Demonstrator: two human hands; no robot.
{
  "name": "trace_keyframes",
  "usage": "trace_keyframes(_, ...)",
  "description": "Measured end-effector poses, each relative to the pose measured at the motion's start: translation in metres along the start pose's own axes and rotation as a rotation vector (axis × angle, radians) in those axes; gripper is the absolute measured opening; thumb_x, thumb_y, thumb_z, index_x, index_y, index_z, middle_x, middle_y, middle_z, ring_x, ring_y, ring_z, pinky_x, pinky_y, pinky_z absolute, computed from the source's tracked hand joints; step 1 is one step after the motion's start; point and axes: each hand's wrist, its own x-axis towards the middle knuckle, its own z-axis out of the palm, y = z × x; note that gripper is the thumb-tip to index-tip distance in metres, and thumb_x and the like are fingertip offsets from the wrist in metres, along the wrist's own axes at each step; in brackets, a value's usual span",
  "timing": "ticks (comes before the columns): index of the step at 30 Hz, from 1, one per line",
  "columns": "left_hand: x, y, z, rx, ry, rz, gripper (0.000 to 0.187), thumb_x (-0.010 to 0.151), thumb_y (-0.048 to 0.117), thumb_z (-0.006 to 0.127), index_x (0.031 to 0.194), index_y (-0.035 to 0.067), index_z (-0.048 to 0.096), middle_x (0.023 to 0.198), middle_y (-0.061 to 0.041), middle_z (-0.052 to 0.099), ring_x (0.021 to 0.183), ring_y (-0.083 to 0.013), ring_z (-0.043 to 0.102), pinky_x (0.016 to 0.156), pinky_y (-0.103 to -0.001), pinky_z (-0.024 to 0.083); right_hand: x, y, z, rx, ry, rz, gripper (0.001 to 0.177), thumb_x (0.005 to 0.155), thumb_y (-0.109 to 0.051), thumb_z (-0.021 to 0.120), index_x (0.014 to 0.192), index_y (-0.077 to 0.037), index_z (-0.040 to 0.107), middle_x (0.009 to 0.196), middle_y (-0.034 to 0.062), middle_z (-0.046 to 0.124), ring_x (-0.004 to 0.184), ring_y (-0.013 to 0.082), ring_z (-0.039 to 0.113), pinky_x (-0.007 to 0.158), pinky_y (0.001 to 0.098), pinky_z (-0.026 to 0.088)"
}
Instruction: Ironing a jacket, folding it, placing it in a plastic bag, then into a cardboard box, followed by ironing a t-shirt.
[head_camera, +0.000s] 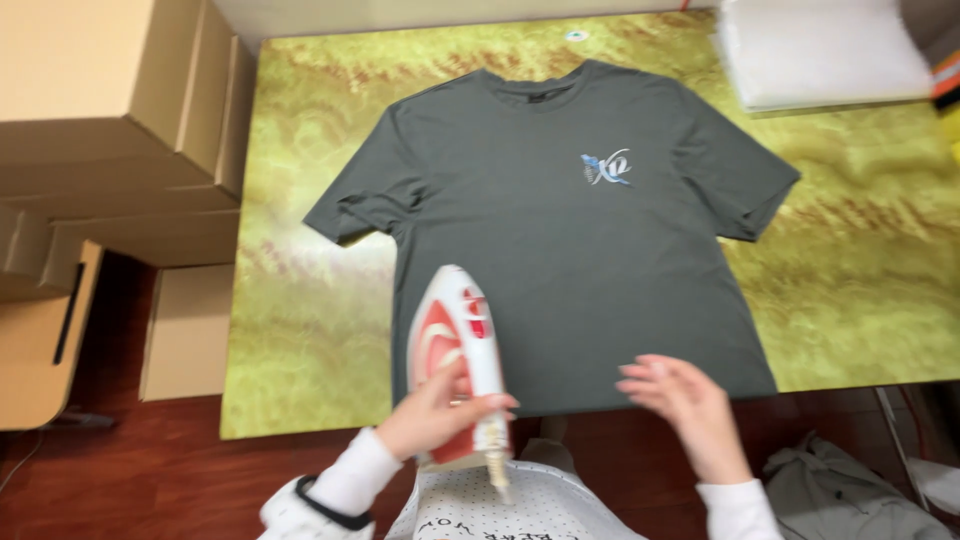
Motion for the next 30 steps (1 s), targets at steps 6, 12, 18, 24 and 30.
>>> trace_keyframes(6,0.101,0.030,0.133,0.306,-0.385,0.179,0.069,0.087,0.047,0.073,0.142,0.010,0.057,0.139,-0.008,0.073,0.122,-0.0196,0.073,0.105,-0.031,0.059,0.007,-0.042,-0.003,0.178,-0.412,0.077,0.041,0.096,-0.018,0.068,0.132,0.002,0.069,0.118,0.0205,0.085,0.102,0.0252,0.079,0.091,0.0377,0.061)
trace_keyframes(12,0.240,0.057,0.210,0.691,-0.482,0.450,0.042,0.091,0.059,0.064,0.100,0.018,0.061,0.099,-0.001,0.082,0.094,-0.0187,0.079,0.084,-0.032,0.054,0.124,-0.067,-0.124,0.208,0.009,0.243,0.047,0.096,0.011,0.062,0.143,0.008,0.056,0.126,0.0364,0.074,0.104,0.0439,0.069,0.092,0.0528,0.054)
trace_keyframes(18,0.430,0.058,0.180,0.852,0.047,0.365,0.031,0.099,0.043,0.064,0.117,0.019,0.073,0.118,-0.005,0.079,0.113,-0.0309,0.073,0.098,-0.044,0.054,0.261,-0.142,-0.170,0.030,-0.163,0.128,0.037,0.099,0.002,0.067,0.134,0.014,0.067,0.093,0.0352,0.073,0.058,0.0405,0.062,0.064,0.0532,0.058)
trace_keyframes(24,0.529,0.074,0.168,1.330,0.332,0.290,0.060,0.108,0.015,0.055,0.163,0.001,0.035,0.175,-0.022,0.027,0.164,-0.0359,0.024,0.129,-0.060,0.030,0.416,-0.144,-0.113,-0.141,-0.396,-0.140,0.051,0.103,-0.020,0.072,0.142,0.011,0.062,0.097,0.0213,0.077,0.071,0.0230,0.073,0.056,0.0410,0.064)
trace_keyframes(30,0.556,0.087,0.177,1.429,0.280,0.210,0.079,0.098,-0.002,0.050,0.170,0.002,0.018,0.182,-0.018,0.011,0.169,-0.0314,0.004,0.133,-0.064,0.009,0.462,-0.143,-0.075,-0.035,-0.423,-0.069,0.054,0.102,-0.019,0.075,0.138,0.017,0.058,0.084,0.0256,0.071,0.054,0.0307,0.072,0.047,0.0456,0.064)
